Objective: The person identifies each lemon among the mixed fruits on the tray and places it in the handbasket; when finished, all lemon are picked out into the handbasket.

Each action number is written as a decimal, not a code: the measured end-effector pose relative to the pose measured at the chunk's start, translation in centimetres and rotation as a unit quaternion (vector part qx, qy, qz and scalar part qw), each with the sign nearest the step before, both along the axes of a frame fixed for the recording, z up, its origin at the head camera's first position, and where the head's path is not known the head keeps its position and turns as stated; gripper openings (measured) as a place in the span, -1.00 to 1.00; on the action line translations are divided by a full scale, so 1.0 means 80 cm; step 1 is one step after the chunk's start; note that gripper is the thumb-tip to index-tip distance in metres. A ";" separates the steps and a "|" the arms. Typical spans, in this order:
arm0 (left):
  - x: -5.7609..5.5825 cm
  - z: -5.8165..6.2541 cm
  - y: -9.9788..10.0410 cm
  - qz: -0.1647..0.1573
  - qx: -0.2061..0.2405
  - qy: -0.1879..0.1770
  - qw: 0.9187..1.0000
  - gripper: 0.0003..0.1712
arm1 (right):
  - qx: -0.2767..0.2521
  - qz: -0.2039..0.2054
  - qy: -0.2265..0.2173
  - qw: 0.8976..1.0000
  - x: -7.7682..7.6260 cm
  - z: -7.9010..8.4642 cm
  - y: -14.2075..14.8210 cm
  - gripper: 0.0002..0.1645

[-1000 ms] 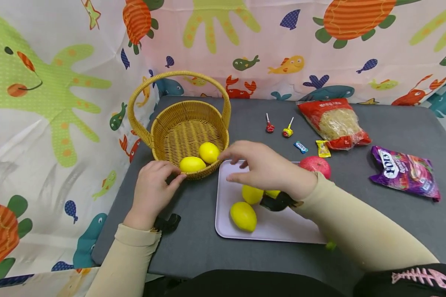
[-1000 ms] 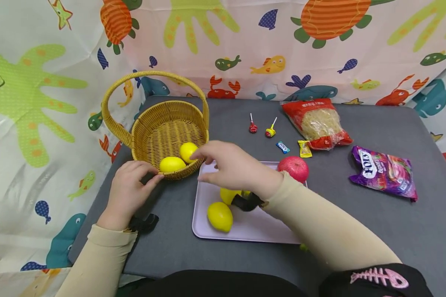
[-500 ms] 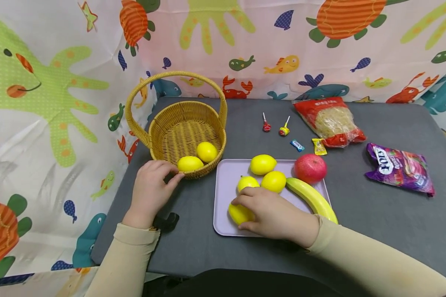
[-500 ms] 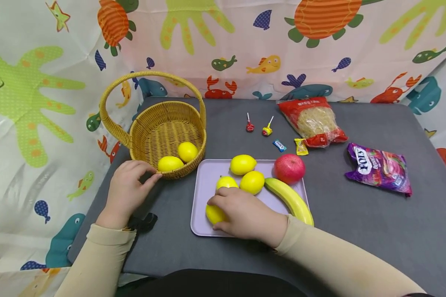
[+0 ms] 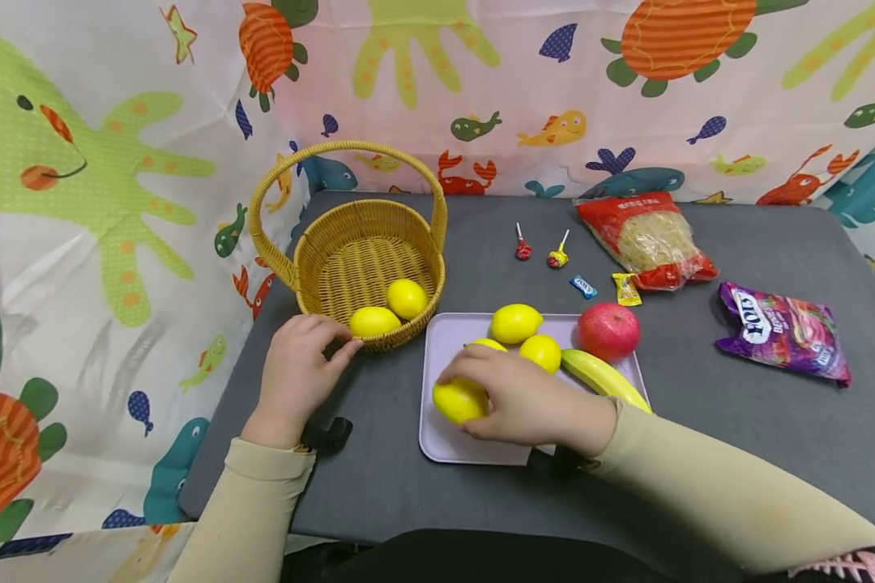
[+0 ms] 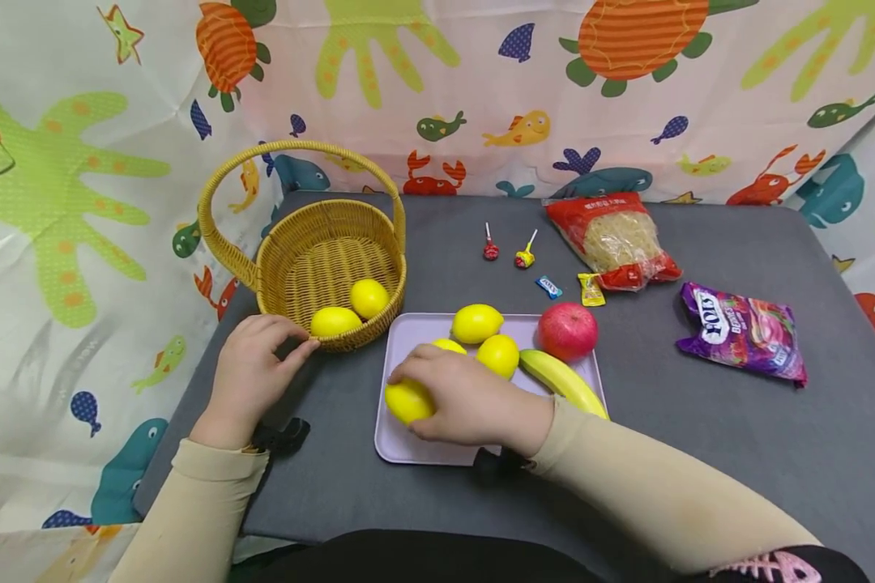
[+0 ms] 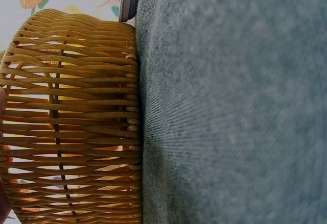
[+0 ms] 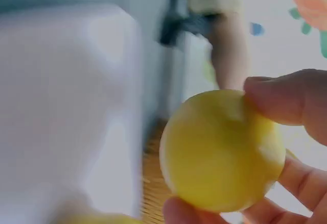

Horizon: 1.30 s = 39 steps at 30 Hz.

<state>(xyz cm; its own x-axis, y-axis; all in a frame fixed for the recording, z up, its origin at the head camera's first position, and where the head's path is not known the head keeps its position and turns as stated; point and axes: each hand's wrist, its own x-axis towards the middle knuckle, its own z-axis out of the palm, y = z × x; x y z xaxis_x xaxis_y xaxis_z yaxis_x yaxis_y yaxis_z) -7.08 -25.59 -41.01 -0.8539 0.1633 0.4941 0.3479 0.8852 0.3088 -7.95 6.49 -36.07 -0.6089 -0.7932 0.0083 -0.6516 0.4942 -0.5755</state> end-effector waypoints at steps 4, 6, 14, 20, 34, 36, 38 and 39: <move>-0.001 0.000 -0.001 -0.003 0.002 0.006 1.000 -0.78 | -0.043 -0.017 -0.005 0.999 -0.046 0.041 -0.023 -0.37; -0.002 -0.001 -0.002 -0.003 0.002 0.007 1.000 -0.79 | -0.061 -0.024 -0.002 0.998 -0.071 0.055 -0.039 -0.38; 0.001 0.000 -0.005 -0.005 -0.002 0.006 1.000 -0.78 | -0.039 -0.070 -0.020 0.997 -0.147 0.047 -0.127 -0.36; 0.003 0.002 -0.002 -0.007 -0.002 0.005 1.000 -0.78 | 0.020 -0.066 -0.018 0.997 -0.162 0.020 -0.164 -0.35; 0.002 0.001 -0.002 -0.001 -0.002 0.007 1.000 -0.78 | 0.089 -0.029 -0.007 0.996 -0.184 -0.005 -0.195 -0.38; 0.002 0.000 -0.003 -0.001 -0.001 0.008 1.000 -0.78 | 0.093 -0.023 -0.006 0.995 -0.186 -0.009 -0.195 -0.41; 0.002 0.000 -0.003 -0.001 -0.001 0.012 1.000 -0.78 | 0.096 -0.017 -0.005 0.995 -0.188 -0.011 -0.195 -0.44; 0.002 0.000 -0.004 -0.002 0.001 0.014 1.000 -0.78 | 0.098 -0.015 -0.005 0.995 -0.188 -0.011 -0.195 -0.45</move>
<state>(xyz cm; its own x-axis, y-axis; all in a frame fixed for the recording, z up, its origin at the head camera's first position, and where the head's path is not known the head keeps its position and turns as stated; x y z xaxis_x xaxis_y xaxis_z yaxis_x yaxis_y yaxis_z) -6.95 -25.87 -41.01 -0.8390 0.1669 0.5178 0.3608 0.8831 0.2999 -22.99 -9.10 -36.92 -0.6310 -0.7608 -0.1517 -0.6300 0.6167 -0.4720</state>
